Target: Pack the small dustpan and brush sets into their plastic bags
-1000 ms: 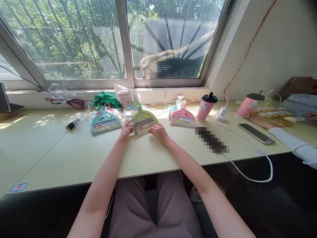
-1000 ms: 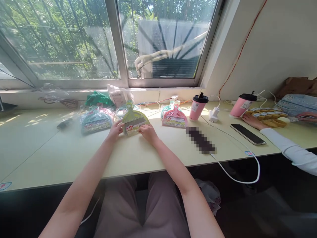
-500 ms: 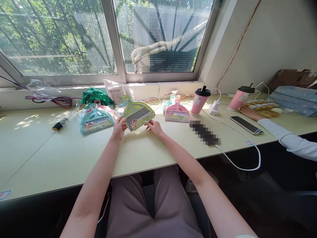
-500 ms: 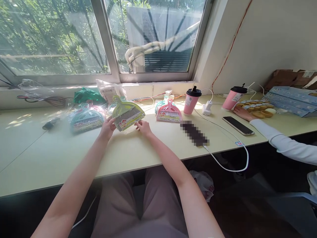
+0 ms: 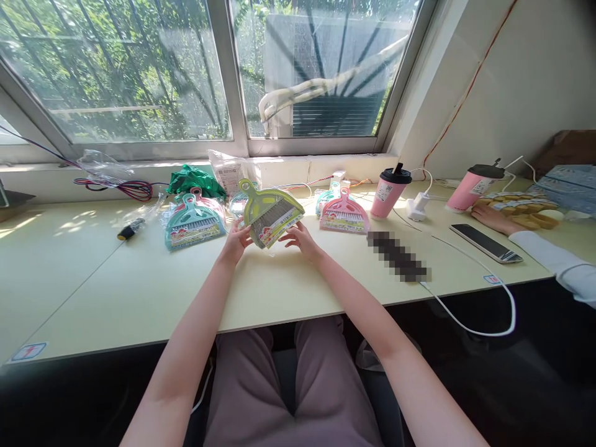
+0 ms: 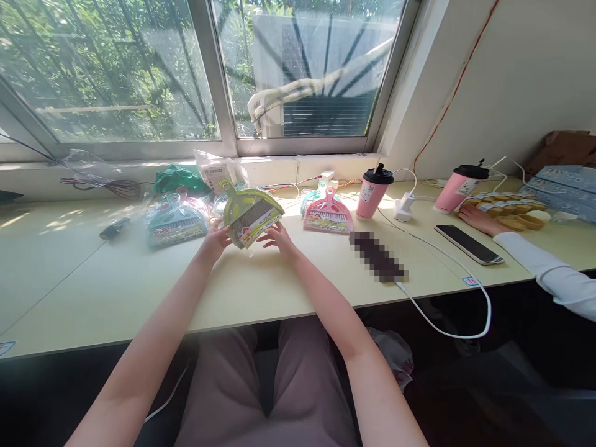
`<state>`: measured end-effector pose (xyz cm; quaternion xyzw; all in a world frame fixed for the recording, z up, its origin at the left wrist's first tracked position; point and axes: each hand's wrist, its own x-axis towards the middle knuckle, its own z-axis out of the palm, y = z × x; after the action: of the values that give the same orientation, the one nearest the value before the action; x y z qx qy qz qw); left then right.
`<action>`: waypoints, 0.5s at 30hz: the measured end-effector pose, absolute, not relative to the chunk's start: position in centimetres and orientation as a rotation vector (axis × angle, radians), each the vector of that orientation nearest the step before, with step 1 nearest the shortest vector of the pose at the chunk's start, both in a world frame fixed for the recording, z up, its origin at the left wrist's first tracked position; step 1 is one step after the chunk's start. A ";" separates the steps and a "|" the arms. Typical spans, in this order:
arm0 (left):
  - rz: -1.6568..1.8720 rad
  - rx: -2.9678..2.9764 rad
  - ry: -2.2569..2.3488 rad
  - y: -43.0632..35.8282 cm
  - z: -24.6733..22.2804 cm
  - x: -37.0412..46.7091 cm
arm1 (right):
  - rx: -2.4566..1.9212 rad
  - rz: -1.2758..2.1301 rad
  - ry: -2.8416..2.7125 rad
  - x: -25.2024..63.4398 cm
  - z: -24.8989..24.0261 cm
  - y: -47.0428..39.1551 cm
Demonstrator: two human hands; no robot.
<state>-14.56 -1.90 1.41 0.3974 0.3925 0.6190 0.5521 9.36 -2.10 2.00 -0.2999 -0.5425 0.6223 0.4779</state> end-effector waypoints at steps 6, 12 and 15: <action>1.447 0.962 0.964 -2.0 1.6 -14.7 | -0.803 1.470 -1.302 9.0 2.1 -2.1; 1.311 1.032 1.102 -2.1 1.9 -14.4 | -0.997 1.422 -1.026 8.9 2.2 -1.6; 1.390 0.902 1.277 -2.0 2.3 -14.5 | -0.986 1.408 -1.060 8.9 2.4 -1.7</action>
<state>-14.47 -1.98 2.34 0.3731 0.5282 0.5751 0.5011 8.93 -1.71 2.40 -0.4136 -0.4444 0.5902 0.5321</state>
